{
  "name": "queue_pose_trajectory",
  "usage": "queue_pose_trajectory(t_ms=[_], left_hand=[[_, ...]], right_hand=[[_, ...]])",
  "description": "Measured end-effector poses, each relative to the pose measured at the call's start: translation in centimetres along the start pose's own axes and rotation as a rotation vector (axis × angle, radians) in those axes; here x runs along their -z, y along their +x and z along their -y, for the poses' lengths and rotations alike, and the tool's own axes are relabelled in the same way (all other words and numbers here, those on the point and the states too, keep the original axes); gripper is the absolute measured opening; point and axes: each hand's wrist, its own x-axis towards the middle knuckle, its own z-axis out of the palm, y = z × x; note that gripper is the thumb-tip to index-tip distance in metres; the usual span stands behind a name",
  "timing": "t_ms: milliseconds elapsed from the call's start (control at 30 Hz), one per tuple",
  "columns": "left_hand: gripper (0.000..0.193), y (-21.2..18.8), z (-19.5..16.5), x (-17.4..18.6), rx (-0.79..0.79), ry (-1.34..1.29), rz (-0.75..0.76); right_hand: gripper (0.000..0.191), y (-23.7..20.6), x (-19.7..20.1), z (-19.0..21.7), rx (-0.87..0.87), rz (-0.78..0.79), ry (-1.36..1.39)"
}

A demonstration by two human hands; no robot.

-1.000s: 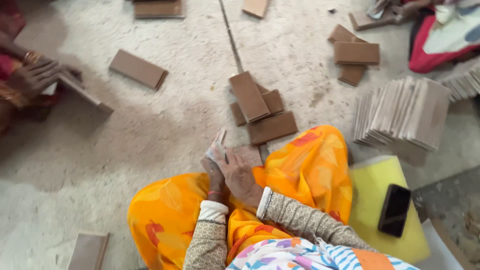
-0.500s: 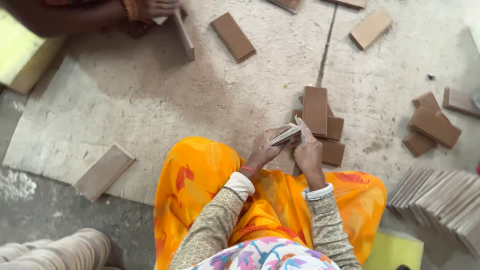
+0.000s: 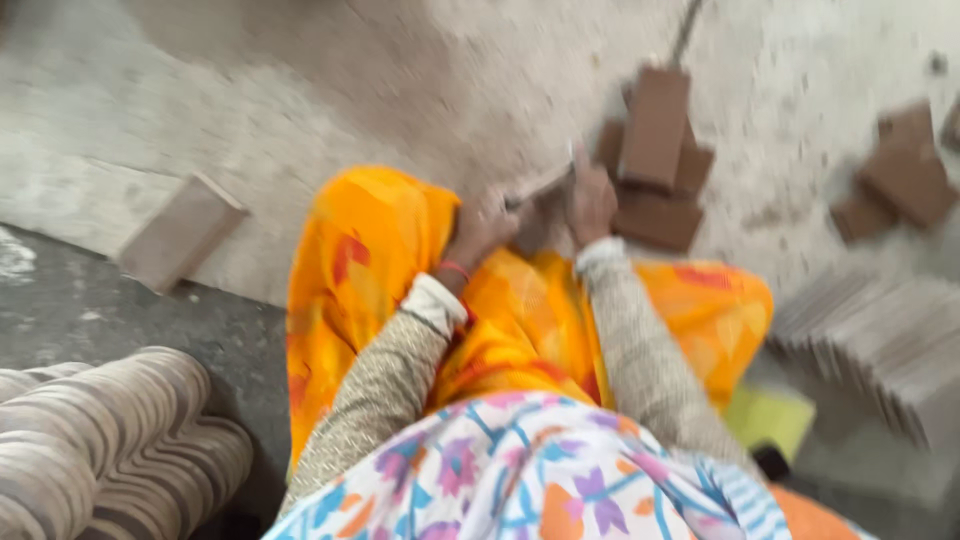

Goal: The person sits cross-legged on the floor and repeatedly sands small rectangular blocks using a sanding block. They pick up each block, rub its surfaces, and place it into a growing stack. Another person nearby performs the same task.

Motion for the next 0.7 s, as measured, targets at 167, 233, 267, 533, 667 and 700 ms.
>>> queue_pose_trajectory(t_ms=[167, 233, 267, 533, 667, 700], left_hand=[[0.024, -0.2, 0.4, -0.6, 0.333, 0.370, 0.038], [0.022, -0.1, 0.3, -0.2, 0.285, 0.368, 0.020], [0.021, 0.0, 0.2, -0.1, 0.261, 0.369, 0.004], [0.035, 0.3, -1.8, 0.6, 0.105, 0.178, -0.016], [0.034, 0.7, -2.1, 0.4, 0.079, 0.137, -0.072], [0.033, 0.9, -1.8, 0.4, 0.145, 0.153, -0.064]], right_hand=[[0.054, -4.1, 2.1, 4.1, 0.068, -0.011, 0.036], [0.062, -7.7, 3.2, 8.5, 0.128, -0.083, 0.246], [0.068, -8.8, 3.5, 9.8, 0.087, -0.072, 0.222], [0.059, -0.3, 0.1, 0.4, -0.149, 0.062, -0.125], [0.046, -2.2, 2.7, 4.0, -0.101, 0.007, 0.064], [0.055, -4.0, 3.9, 6.5, 0.010, -0.010, 0.059]])
